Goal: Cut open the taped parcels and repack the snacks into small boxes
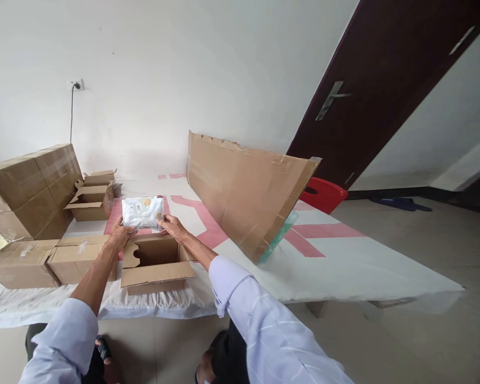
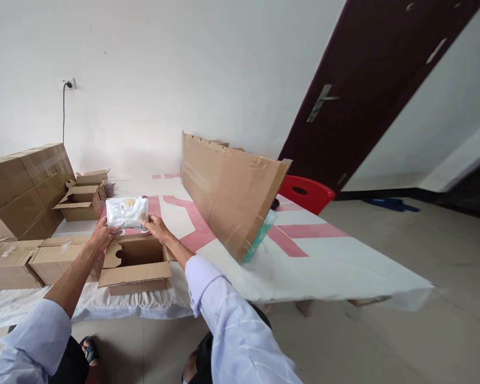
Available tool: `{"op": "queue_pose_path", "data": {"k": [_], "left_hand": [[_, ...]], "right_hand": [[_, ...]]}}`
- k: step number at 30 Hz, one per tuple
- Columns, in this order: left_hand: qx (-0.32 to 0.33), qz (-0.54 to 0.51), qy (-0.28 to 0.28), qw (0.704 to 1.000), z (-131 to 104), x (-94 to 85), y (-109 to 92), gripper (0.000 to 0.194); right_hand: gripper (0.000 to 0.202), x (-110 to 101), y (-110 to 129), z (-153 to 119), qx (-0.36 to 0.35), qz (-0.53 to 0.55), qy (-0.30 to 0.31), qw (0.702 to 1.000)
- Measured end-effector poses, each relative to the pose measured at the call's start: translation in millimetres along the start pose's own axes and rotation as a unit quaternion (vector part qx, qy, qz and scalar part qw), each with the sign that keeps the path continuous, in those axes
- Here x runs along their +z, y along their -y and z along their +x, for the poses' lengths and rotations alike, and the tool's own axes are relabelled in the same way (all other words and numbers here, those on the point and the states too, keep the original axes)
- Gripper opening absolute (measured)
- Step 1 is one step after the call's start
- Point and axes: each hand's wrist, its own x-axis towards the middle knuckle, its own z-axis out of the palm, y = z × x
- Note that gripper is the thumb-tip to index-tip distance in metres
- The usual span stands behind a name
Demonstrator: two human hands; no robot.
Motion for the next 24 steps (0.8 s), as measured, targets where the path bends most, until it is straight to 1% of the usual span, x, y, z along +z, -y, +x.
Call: {"op": "queue_pose_path", "data": {"k": [3,5,7,9,11,12,13,15,17,18,20,21,23,24], "left_hand": [[0.021,0.038,0.029,0.999,-10.5,-2.3,-16.3,0.075],[0.061,0.087,0.062,0.992,-14.4,-3.6,-34.9,0.073],[0.103,0.143,0.097,0.980,-15.1,-3.8,-58.8,0.070],[0.125,0.199,0.136,0.962,-13.9,-2.4,-86.3,0.069],[0.144,0.268,0.172,0.937,-12.7,0.8,-115.1,0.072],[0.153,0.314,0.183,0.919,-12.3,2.8,-129.3,0.071],[0.160,0.363,0.192,0.898,-12.3,5.2,-142.9,0.068],[0.175,0.469,0.213,0.839,-12.7,10.5,-168.0,0.055],[0.198,0.573,0.217,0.765,-13.0,16.1,-188.7,0.046],[0.208,0.619,0.213,0.727,-12.9,18.9,-197.0,0.044],[0.218,0.696,0.198,0.655,-11.8,24.4,-209.3,0.046],[0.220,0.726,0.188,0.624,-10.8,27.3,-213.1,0.048],[0.225,0.764,0.174,0.580,-8.4,32.9,-216.0,0.045],[0.224,0.770,0.180,0.569,-7.2,35.7,-215.4,0.042]], "right_hand": [[0.052,-2.8,0.6,-5.8,-0.015,0.013,0.010,1.000],[0.054,-4.5,2.4,-11.5,-0.034,0.018,0.011,0.999],[0.053,-5.3,6.5,-18.2,-0.059,0.025,0.010,0.998],[0.053,-4.8,13.5,-24.6,-0.081,0.036,0.005,0.996],[0.053,-3.4,22.7,-29.0,-0.097,0.050,-0.002,0.994],[0.054,-2.6,27.7,-30.3,-0.105,0.056,-0.004,0.993],[0.055,-1.9,32.8,-31.2,-0.113,0.058,-0.005,0.992],[0.057,-0.6,42.2,-32.0,-0.127,0.054,-0.005,0.990],[0.057,0.7,50.0,-32.6,-0.140,0.045,-0.004,0.989],[0.057,1.4,53.2,-32.9,-0.145,0.039,-0.005,0.989],[0.055,3.6,58.3,-33.2,-0.153,0.023,-0.008,0.988],[0.054,5.2,60.2,-32.8,-0.156,0.013,-0.011,0.988],[0.050,9.5,63.1,-30.1,-0.163,-0.011,-0.013,0.986],[0.048,12.2,64.0,-27.6,-0.168,-0.024,-0.012,0.985]]}}
